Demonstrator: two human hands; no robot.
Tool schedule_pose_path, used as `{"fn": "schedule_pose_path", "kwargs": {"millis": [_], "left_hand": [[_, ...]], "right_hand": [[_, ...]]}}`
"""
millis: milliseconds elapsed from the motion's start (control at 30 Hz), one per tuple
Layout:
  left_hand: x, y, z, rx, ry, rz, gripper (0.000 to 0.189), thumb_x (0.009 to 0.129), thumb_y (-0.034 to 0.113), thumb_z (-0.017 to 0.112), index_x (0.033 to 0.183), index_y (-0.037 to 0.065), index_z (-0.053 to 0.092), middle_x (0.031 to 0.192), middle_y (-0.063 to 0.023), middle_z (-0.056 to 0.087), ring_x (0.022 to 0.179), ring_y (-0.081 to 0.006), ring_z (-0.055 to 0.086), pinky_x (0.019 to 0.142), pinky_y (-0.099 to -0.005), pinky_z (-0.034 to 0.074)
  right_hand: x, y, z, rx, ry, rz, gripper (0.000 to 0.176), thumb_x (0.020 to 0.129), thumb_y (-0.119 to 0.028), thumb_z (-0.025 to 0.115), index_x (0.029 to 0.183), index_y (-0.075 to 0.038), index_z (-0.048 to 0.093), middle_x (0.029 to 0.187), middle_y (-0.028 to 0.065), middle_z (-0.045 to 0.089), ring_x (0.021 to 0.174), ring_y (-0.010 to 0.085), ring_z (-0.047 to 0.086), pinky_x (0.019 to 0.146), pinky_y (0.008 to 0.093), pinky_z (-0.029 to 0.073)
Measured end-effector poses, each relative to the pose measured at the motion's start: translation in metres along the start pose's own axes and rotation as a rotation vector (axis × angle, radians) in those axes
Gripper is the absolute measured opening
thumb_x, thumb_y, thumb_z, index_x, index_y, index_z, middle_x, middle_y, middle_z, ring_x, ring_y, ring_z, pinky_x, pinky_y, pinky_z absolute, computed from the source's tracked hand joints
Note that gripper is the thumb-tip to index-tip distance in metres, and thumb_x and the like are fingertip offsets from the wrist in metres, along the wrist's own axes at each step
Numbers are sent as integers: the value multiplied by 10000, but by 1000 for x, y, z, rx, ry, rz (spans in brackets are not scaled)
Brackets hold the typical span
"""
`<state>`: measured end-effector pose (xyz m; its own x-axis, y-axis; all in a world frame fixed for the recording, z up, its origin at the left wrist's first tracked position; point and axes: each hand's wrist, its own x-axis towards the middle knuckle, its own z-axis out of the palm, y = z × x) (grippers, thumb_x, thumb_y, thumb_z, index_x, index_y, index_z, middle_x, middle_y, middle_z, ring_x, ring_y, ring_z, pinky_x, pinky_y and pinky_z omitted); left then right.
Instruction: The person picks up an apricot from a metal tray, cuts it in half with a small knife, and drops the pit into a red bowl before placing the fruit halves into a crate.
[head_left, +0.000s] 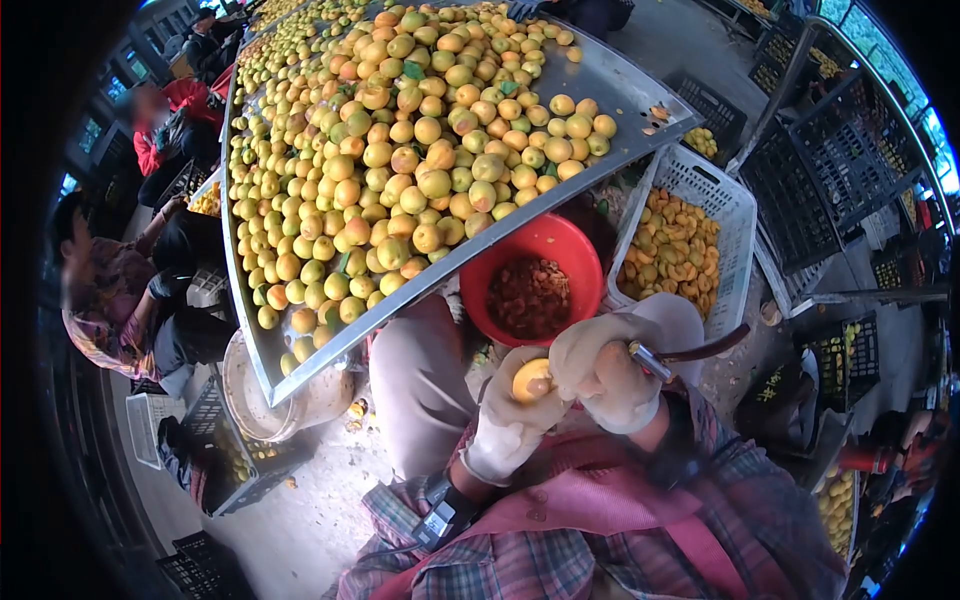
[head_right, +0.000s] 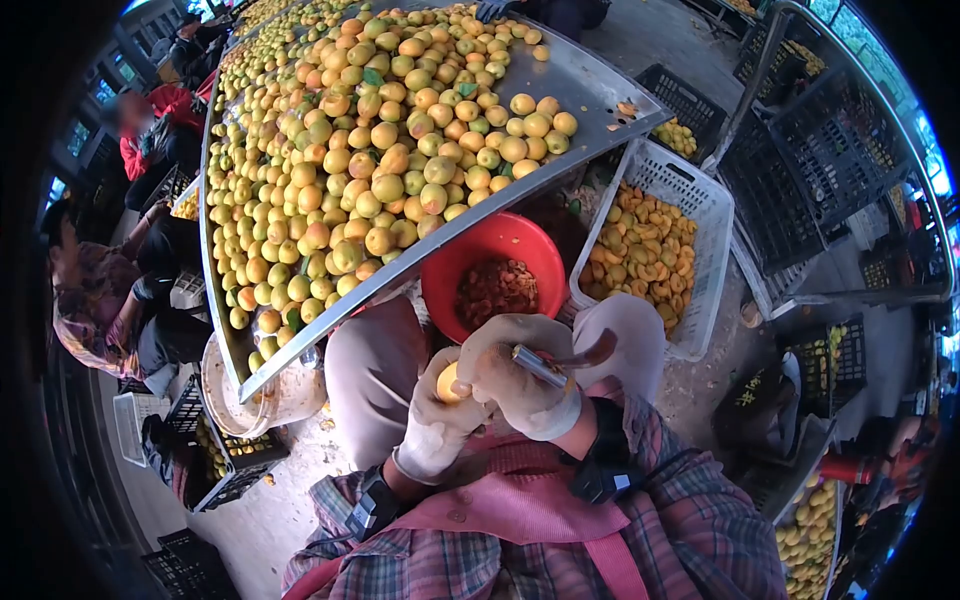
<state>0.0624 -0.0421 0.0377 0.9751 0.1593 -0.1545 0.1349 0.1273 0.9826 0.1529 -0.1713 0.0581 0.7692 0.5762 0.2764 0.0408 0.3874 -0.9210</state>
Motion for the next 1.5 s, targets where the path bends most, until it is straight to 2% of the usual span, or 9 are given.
{"fn": "schedule_pose_path", "kwargs": {"millis": [433, 500, 667, 767, 900, 1067, 1233, 1367, 1500], "left_hand": [[1, -13, -4, 113, -67, 86, 346, 808, 50, 679, 1128, 13, 553, 972, -35, 621, 893, -110, 586, 782, -247, 479], [3, -16, -10, 71, -182, 77, 354, 805, 29, 670, 1135, 10, 545, 998, -33, 609, 908, -108, 579, 788, -249, 477], [5, -17, -17, -627, -445, -264, 416, 815, 30, 678, 1197, 11, 515, 1037, -42, 585, 898, -98, 567, 769, -235, 483], [7, -6, -21, -136, -440, -270, 464, 869, 166, 678, 1253, 2, 476, 1018, -52, 590, 840, -100, 588, 709, -217, 496], [6, -2, -12, -406, -305, -167, 591, 993, 491, 405, 1275, -27, 446, 968, -73, 609, 701, -117, 608, 567, -214, 471], [1, -14, -5, -263, -258, -158, 551, 1034, 438, 285, 1247, -34, 473, 885, -61, 619, 684, -94, 587, 564, -205, 449], [-1, -23, -2, 44, -151, 37, 400, 1036, 293, 256, 1094, 5, 527, 774, -46, 561, 632, -148, 535, 593, -254, 420], [-7, -24, 1, 15, -76, -75, 363, 1025, 277, 277, 1045, 18, 532, 827, -59, 567, 646, -152, 545, 570, -255, 419], [-12, -25, -4, -139, -163, 61, 298, 1014, 254, 327, 1056, 42, 532, 867, -58, 572, 634, -130, 547, 533, -253, 420]], "right_hand": [[2, -2, 0, 293, 60, 310, 121, 820, -165, 639, 801, -59, 583, 740, 56, 591, 689, 200, 603, 612, 318, 461], [16, -9, -1, -517, -248, -168, 202, 817, -216, 659, 723, -58, 574, 668, 75, 548, 648, 215, 600, 586, 330, 438], [14, -17, 1, -325, -366, 65, 138, 789, -174, 659, 774, -60, 582, 708, 76, 530, 590, 264, 522, 601, 348, 451], [5, -5, -5, -41, -145, 394, 94, 754, -71, 602, 794, -67, 517, 773, 36, 507, 568, 207, 496, 589, 316, 461], [6, 12, -9, 304, 103, 166, 142, 877, -86, 552, 765, -48, 474, 711, -14, 493, 551, 69, 435, 488, 237, 367], [18, -15, 21, 174, 463, 442, 312, 963, -168, 423, 661, -96, 395, 548, -16, 374, 429, 78, 335, 412, 254, 247], [16, -1, 8, 311, 55, 351, 12, 877, -48, 583, 880, -36, 585, 771, -11, 532, 689, 61, 538, 580, 230, 457], [14, 2, 15, 272, 138, 554, 22, 873, -35, 581, 894, -30, 584, 786, 1, 551, 677, 70, 544, 601, 241, 478], [20, -2, 17, -288, -194, 254, 73, 844, -81, 636, 823, -29, 589, 732, 47, 567, 597, 155, 562, 529, 325, 425]]}}
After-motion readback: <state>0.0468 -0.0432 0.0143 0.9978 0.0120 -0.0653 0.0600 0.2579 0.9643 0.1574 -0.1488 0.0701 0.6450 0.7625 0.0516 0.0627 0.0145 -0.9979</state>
